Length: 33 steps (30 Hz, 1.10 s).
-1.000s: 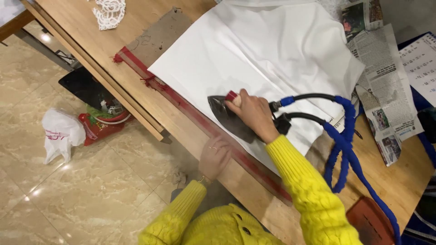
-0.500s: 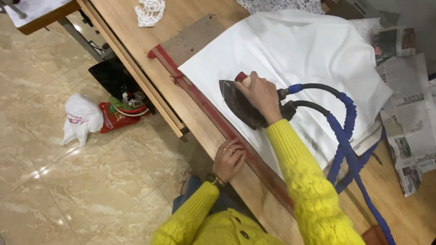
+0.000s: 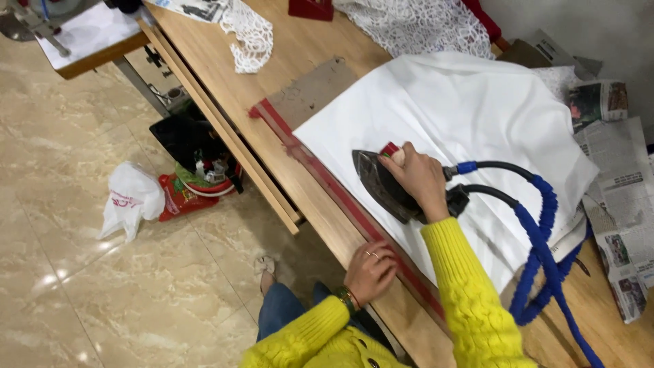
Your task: A person irons a piece of white fabric on a workbench, folds it, and then prepares a cutting area by laying out a pattern board.
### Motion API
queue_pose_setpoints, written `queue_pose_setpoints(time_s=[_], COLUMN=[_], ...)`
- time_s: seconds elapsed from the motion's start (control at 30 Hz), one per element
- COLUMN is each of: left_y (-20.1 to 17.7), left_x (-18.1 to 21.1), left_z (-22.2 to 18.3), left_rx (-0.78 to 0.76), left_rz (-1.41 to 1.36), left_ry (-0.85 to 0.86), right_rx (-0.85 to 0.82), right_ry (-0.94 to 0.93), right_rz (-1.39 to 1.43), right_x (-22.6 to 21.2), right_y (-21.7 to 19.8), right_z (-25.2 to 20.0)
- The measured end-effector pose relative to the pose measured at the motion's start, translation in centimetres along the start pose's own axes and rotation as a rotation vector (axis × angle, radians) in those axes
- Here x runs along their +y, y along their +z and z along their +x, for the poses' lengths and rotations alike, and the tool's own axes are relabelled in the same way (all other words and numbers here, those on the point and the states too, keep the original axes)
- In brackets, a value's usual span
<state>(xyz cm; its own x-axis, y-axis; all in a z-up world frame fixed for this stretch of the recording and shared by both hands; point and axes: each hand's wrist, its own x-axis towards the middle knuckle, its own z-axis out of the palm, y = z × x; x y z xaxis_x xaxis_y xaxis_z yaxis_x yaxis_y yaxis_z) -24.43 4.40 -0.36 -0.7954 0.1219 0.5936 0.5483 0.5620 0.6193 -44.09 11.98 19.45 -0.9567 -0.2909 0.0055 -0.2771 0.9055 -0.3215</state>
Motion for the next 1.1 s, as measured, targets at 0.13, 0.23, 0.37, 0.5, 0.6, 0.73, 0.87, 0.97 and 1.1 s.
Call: queue_pose_setpoints(time_s=[0.13, 0.23, 0.37, 0.5, 0.6, 0.73, 0.87, 0.97, 1.1], left_y=[-4.2, -8.1, -14.5, -20.6, -22.8, -22.2, -20.5, -18.7, -17.3], left_x=[-1.7, -4.9, -10.8, -17.7, -22.3, -26.4, -28.1, -29.1, -28.8], left_z=[1.7, 2.9, 4.3, 3.1, 2.8, 3.6, 2.8, 2.2, 2.7], left_rx=[-0.055, -0.102, -0.268, -0.543, -0.66, -0.432, -0.395, -0.369, -0.32], left_rz=[-0.211, -0.232, -0.092, 0.097, 0.264, 0.541, 0.661, 0.744, 0.676], left_ry=[0.178, 0.262, 0.23, 0.146, 0.079, 0.238, 0.315, 0.334, 0.308], right_rx=[-0.005, -0.004, -0.057, -0.063, -0.089, -0.106, -0.078, -0.081, -0.071], right_ry=[0.119, 0.197, 0.342, 0.366, 0.416, 0.468, 0.476, 0.495, 0.496], right_rz=[-0.175, -0.202, -0.243, -0.268, -0.286, -0.301, -0.342, -0.339, -0.356], right_x=[-0.3, -0.9, -1.0, -2.1, -2.5, -2.9, -1.9, -2.0, -1.5], right_y=[1.0, 1.0, 1.4, 1.2, 1.2, 1.1, 1.9, 1.9, 2.3], right_z=[0.6, 0.6, 1.3, 1.2, 1.7, 1.9, 1.8, 1.9, 1.9])
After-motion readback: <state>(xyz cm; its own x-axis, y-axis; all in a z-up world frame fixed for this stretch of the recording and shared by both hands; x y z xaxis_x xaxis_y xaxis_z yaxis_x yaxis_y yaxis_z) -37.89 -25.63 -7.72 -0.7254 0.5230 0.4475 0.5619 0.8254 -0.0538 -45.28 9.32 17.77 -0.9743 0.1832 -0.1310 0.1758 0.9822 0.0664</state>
